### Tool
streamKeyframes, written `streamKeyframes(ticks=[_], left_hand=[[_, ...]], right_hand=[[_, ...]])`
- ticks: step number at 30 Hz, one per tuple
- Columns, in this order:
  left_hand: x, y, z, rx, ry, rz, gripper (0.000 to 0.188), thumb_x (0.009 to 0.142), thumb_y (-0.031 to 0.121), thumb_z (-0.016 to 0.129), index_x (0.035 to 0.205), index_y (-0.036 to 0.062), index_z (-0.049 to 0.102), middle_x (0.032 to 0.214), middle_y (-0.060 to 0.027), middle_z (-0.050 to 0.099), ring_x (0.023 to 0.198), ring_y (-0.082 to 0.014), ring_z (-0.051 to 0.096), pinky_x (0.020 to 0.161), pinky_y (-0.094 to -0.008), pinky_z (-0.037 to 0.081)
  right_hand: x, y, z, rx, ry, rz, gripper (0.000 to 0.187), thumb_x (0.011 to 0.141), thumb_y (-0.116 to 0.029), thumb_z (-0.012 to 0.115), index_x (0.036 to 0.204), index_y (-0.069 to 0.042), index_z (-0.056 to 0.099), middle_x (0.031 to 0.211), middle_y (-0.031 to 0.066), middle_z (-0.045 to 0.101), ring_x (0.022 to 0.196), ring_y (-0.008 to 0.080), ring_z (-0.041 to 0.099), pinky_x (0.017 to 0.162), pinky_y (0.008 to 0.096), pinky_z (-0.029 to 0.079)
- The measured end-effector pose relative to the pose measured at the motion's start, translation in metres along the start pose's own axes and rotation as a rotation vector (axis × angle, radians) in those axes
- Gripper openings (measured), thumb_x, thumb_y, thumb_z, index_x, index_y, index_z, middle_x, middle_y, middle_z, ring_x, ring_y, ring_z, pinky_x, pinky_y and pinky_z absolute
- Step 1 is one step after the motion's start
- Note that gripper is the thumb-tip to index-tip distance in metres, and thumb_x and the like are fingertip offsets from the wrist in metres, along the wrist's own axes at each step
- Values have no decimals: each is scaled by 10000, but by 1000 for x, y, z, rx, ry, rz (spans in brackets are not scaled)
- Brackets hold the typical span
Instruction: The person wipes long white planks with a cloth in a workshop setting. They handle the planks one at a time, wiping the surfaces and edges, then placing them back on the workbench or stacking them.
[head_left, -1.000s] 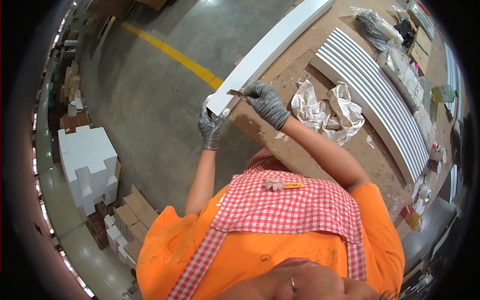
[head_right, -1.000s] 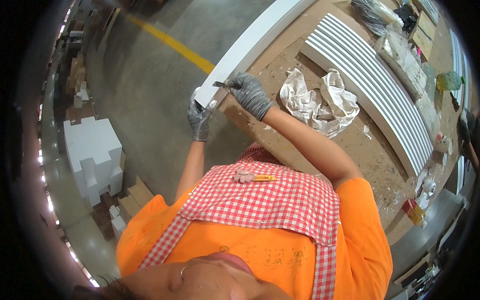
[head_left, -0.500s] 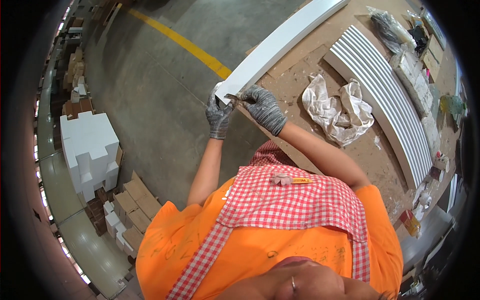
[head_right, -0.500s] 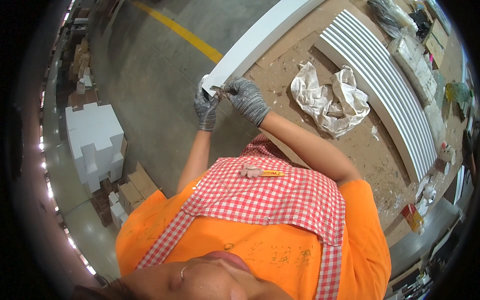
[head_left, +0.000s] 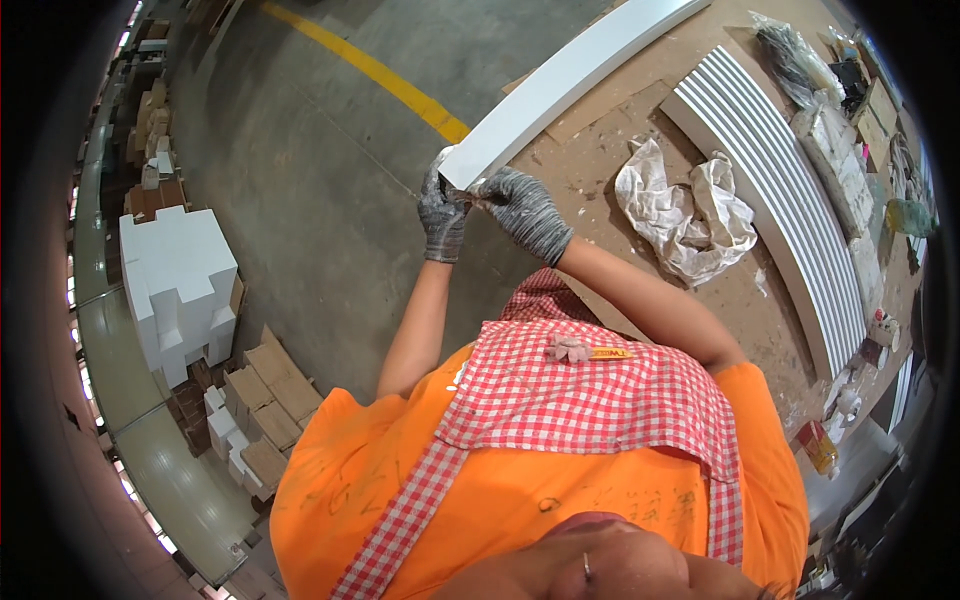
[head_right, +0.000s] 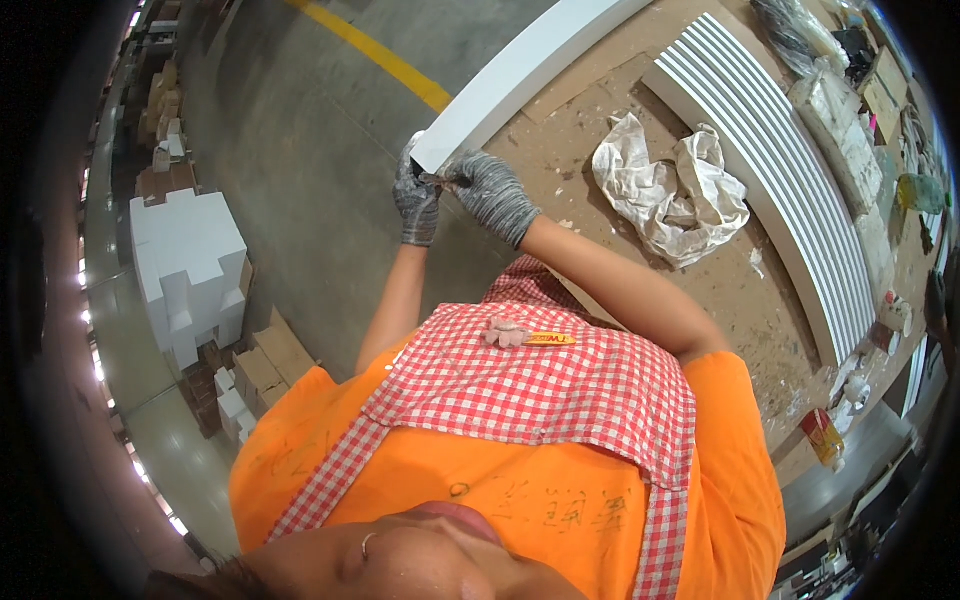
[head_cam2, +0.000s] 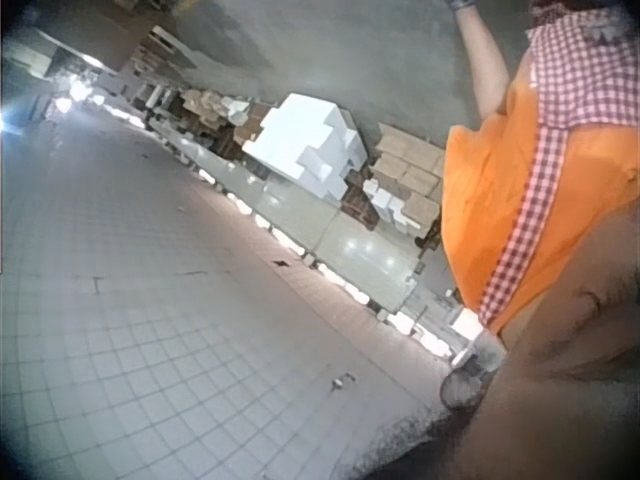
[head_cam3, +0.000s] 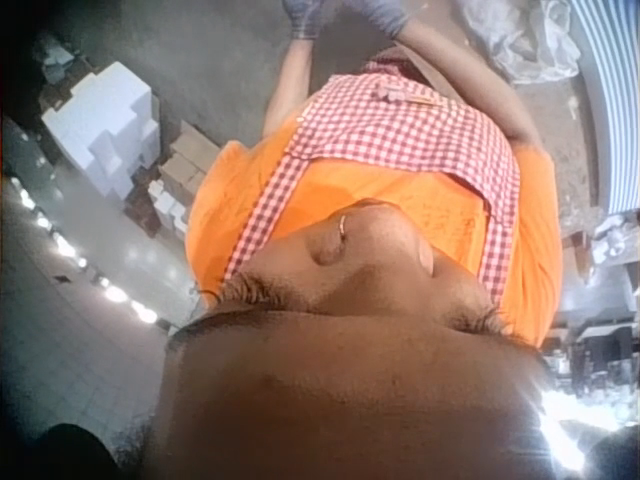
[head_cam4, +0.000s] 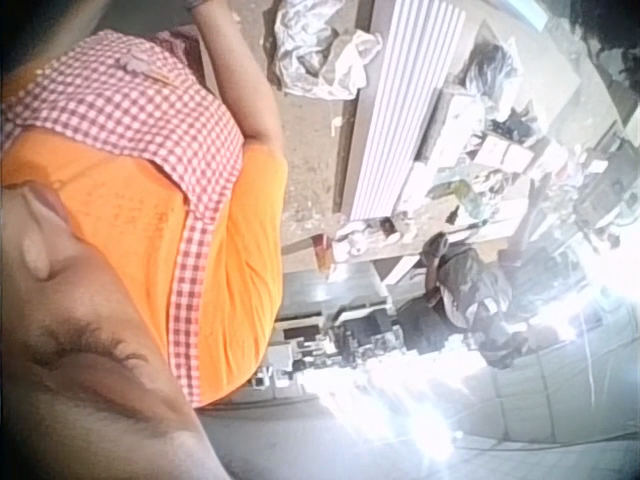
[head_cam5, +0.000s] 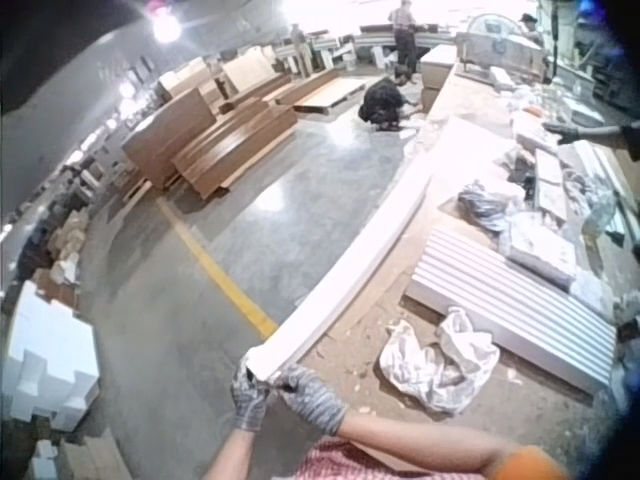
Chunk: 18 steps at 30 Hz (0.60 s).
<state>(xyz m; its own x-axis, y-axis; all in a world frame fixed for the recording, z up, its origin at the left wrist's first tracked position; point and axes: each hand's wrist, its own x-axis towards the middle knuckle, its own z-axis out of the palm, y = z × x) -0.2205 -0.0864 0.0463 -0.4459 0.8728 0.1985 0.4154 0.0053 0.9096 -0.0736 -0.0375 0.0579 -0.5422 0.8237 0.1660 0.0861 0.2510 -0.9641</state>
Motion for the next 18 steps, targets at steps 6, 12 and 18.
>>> streamKeyframes(ticks=[6, 12, 18], left_hand=[[-2, -14, -3, 61, -7, 52, 659, 696, 58, 768, 1285, 15, 475, 1223, -92, 562, 1107, -189, 537, 951, -309, 428], [-1, -16, -4, 144, -12, 39, 663, 691, 55, 772, 1286, 34, 480, 1231, -85, 560, 1109, -193, 537, 953, -316, 431], [0, -10, -2, 71, 29, 60, 600, 710, 72, 751, 1255, 48, 500, 1190, -101, 594, 1091, -220, 563, 959, -337, 429]], right_hand=[[-2, 4, -5, 88, 161, 13, 131, 736, -78, 690, 855, -29, 662, 802, 140, 602, 754, 304, 584, 712, 383, 480], [3, -4, -7, 119, 125, -6, 109, 746, -86, 699, 836, -33, 668, 776, 133, 608, 750, 299, 587, 713, 378, 482], [-5, 0, -1, 91, -17, 45, 115, 761, -60, 697, 854, -16, 645, 823, 107, 629, 767, 236, 607, 729, 338, 497]])
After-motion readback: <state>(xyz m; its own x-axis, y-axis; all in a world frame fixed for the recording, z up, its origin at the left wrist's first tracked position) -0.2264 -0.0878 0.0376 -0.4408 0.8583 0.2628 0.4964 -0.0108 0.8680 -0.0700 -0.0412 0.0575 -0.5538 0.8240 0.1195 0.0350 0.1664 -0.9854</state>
